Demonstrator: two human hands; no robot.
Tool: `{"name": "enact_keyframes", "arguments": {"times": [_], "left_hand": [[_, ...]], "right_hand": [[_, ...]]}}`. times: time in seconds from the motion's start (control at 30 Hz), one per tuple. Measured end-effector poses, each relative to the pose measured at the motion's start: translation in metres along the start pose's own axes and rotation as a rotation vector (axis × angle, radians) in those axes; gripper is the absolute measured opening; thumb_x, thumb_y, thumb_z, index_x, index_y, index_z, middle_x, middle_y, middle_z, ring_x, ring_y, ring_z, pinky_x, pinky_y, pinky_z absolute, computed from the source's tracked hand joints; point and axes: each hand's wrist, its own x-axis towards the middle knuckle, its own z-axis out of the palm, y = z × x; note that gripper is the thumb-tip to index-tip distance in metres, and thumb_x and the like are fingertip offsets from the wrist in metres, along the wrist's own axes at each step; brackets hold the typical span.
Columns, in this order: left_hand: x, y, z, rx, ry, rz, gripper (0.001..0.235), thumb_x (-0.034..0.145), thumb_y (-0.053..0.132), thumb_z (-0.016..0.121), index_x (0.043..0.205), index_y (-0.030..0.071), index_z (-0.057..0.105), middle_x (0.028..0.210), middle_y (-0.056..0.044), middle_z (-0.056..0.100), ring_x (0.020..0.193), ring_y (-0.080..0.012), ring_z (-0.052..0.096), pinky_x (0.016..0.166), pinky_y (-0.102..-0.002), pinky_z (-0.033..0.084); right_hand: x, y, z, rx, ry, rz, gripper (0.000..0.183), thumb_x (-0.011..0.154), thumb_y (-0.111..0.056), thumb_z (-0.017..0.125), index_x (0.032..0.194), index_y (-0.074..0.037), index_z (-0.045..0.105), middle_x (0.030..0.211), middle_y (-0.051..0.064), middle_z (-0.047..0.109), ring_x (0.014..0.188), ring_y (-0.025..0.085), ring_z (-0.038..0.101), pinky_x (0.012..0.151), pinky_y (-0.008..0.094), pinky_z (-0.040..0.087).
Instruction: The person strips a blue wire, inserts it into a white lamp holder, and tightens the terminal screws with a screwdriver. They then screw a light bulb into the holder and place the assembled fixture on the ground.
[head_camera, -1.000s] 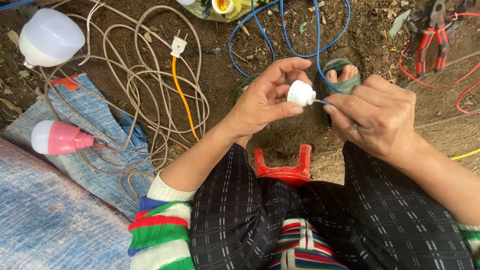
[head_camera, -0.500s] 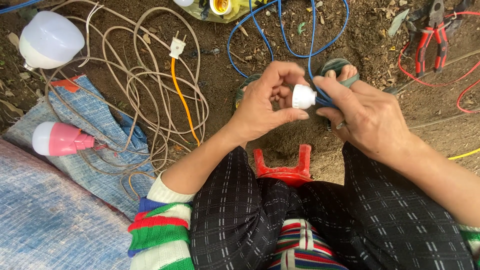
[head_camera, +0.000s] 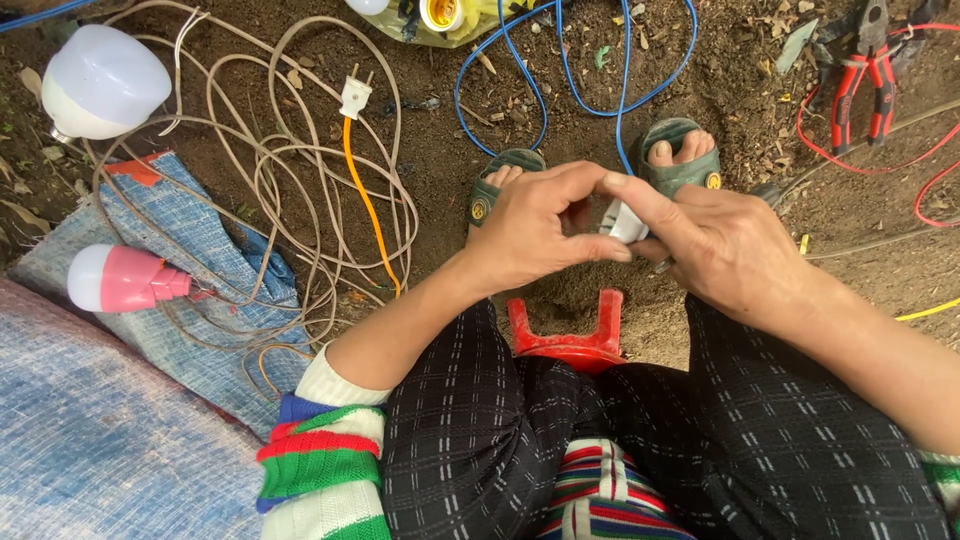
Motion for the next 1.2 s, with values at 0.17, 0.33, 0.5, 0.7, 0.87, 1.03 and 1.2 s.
{"name": "enact_keyframes", "arguments": {"times": [0.17,0.33,0.5,0.7,0.87,1.03,1.2], "left_hand": [[-0.001,0.006,-0.001,-0.205,-0.008,-0.161,0.069,0.077,0.034,0.09,0.13,0.022,0.048,0.116,-0.005,0.072,0.084,-0.0094,0.07,0.076,-0.025,0.065],[-0.004,-0.003,0.0,-0.383,0.025,-0.092,0.032,0.089,0.03,0.08,0.115,0.018,0.064,0.093,0.003,0.07,0.075,-0.0064,0.064,0.067,-0.021,0.058],[-0.002,0.006,-0.007,-0.205,0.121,0.079,0.013,0.099,0.022,0.066,0.094,0.01,0.069,0.111,-0.004,0.07,0.099,-0.0172,0.07,0.088,-0.033,0.059],[-0.002,-0.006,0.001,-0.072,0.172,0.078,0.018,0.102,0.026,0.053,0.092,0.012,0.06,0.115,-0.006,0.061,0.093,-0.0175,0.06,0.076,-0.032,0.056],[-0.005,-0.001,-0.014,-0.076,0.268,0.102,0.022,0.105,0.031,0.047,0.094,0.013,0.056,0.112,-0.005,0.061,0.097,-0.0179,0.062,0.084,-0.035,0.055],[-0.003,-0.004,-0.012,-0.088,0.322,0.133,0.02,0.105,0.028,0.047,0.094,0.013,0.053,0.108,-0.005,0.062,0.098,-0.0189,0.061,0.085,-0.035,0.056],[0.001,0.0,-0.004,-0.159,0.245,0.132,0.023,0.105,0.031,0.05,0.094,0.012,0.058,0.108,-0.005,0.063,0.099,-0.0196,0.063,0.088,-0.035,0.053]], "right_hand": [[0.008,-0.003,-0.005,0.218,0.051,0.046,0.056,0.098,-0.011,0.075,0.149,-0.012,0.051,0.078,0.008,0.056,0.065,0.025,0.055,0.061,0.04,0.047],[0.006,-0.001,0.0,0.217,0.118,0.024,0.049,0.097,-0.016,0.08,0.139,-0.007,0.057,0.082,0.009,0.061,0.071,0.027,0.061,0.064,0.041,0.049],[0.007,-0.001,0.0,0.176,0.142,0.026,0.045,0.099,-0.019,0.078,0.136,-0.005,0.058,0.086,0.012,0.064,0.074,0.028,0.063,0.068,0.041,0.051],[0.011,-0.001,-0.01,0.221,0.186,0.03,0.041,0.096,-0.01,0.081,0.131,0.0,0.061,0.102,0.016,0.074,0.077,0.026,0.069,0.066,0.04,0.057],[0.01,0.005,-0.016,-0.087,-0.007,0.258,0.048,0.096,-0.038,0.075,0.136,-0.014,0.061,0.109,0.009,0.066,0.081,0.028,0.067,0.054,0.044,0.056],[0.019,0.006,-0.019,0.05,-0.003,0.247,0.058,0.09,-0.04,0.077,0.138,-0.011,0.062,0.141,0.016,0.056,0.112,0.033,0.064,0.061,0.048,0.061],[0.023,0.009,0.0,0.619,-0.02,0.254,0.021,0.099,-0.013,0.067,0.117,-0.006,0.076,0.091,0.007,0.072,0.079,0.018,0.065,0.075,0.033,0.051]]}}
